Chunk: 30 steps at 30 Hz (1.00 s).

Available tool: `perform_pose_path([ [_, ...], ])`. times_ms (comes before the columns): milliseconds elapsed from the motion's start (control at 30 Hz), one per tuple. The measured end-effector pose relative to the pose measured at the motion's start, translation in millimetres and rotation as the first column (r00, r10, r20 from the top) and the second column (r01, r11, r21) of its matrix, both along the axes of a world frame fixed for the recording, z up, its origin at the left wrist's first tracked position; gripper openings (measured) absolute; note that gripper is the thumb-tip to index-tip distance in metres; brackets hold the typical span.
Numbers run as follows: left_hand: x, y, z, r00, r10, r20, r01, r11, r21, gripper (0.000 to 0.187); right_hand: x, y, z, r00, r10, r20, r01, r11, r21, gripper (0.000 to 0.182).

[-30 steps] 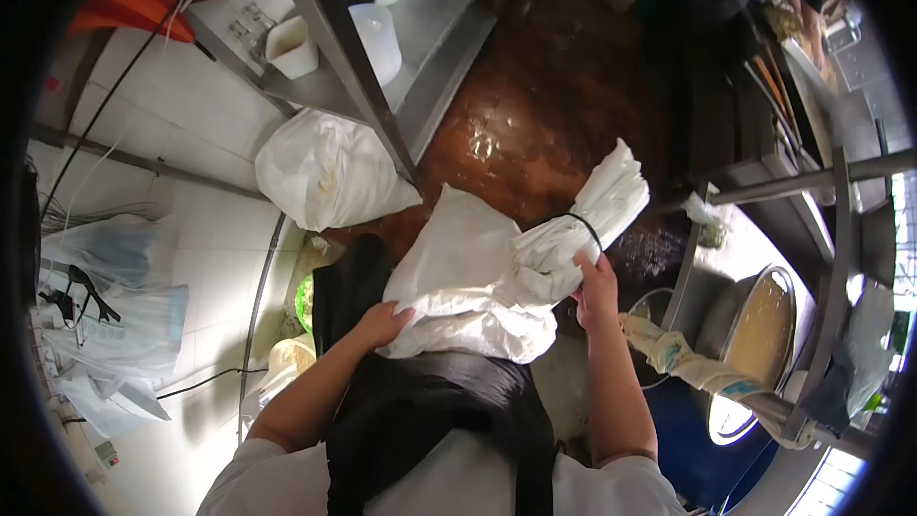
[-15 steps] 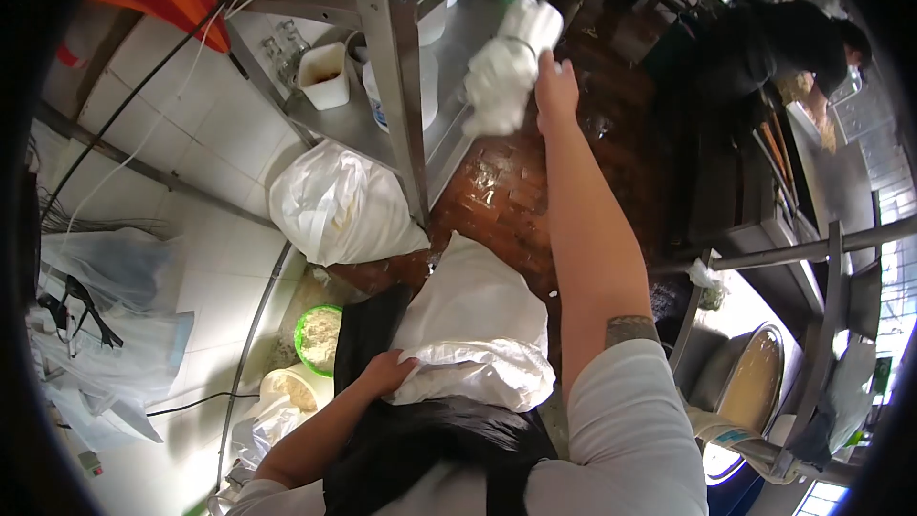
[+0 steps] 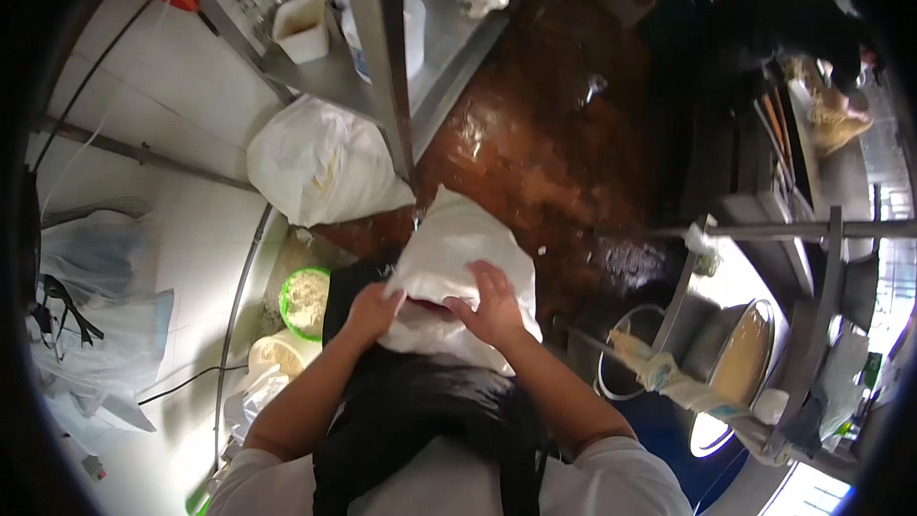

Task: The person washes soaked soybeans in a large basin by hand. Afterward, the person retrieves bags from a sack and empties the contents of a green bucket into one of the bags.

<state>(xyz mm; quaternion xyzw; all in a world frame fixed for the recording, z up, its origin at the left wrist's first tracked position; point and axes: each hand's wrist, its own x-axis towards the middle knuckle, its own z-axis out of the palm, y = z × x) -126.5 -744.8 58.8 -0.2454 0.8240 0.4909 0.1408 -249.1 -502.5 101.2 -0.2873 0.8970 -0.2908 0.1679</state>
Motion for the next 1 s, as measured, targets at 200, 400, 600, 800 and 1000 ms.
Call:
perform_pose_path([
  [200, -31.7, -3.6, -1.8, 0.916, 0.398, 0.056, -0.385, 0.831, 0.402, 0.047, 10.5, 73.7, -90.7, 0.901, -0.357, 0.244, 0.253, 0.893, 0.373, 0.083],
  [400, -49.1, 12.5, 50.8, 0.898, -0.104, -0.427, -0.107, 0.891, -0.442, 0.066, -61.7, 73.4, -71.1, 0.607, -0.441, 0.661, 0.674, 0.726, -0.135, 0.037],
  [600, -58.3, 70.6, 43.2, 0.721, -0.592, -0.361, 0.227, 0.693, -0.684, 0.105, -89.0, 64.8, 40.9, 0.344, -0.116, 0.932, 0.637, 0.758, -0.142, 0.033],
  [800, -115.2, 55.0, -28.2, 0.805, -0.593, 0.02, 0.524, 0.695, -0.493, 0.079, -99.2, 96.7, 29.5, 0.624, -0.236, 0.745, 0.345, 0.938, 0.008, 0.03],
  [1000, -153.1, 62.3, -19.7, 0.983, -0.048, -0.174, 0.052, 0.999, 0.017, 0.046, -71.5, 80.9, 64.2, 0.764, -0.523, -0.378, 0.4, 0.843, -0.359, 0.015],
])
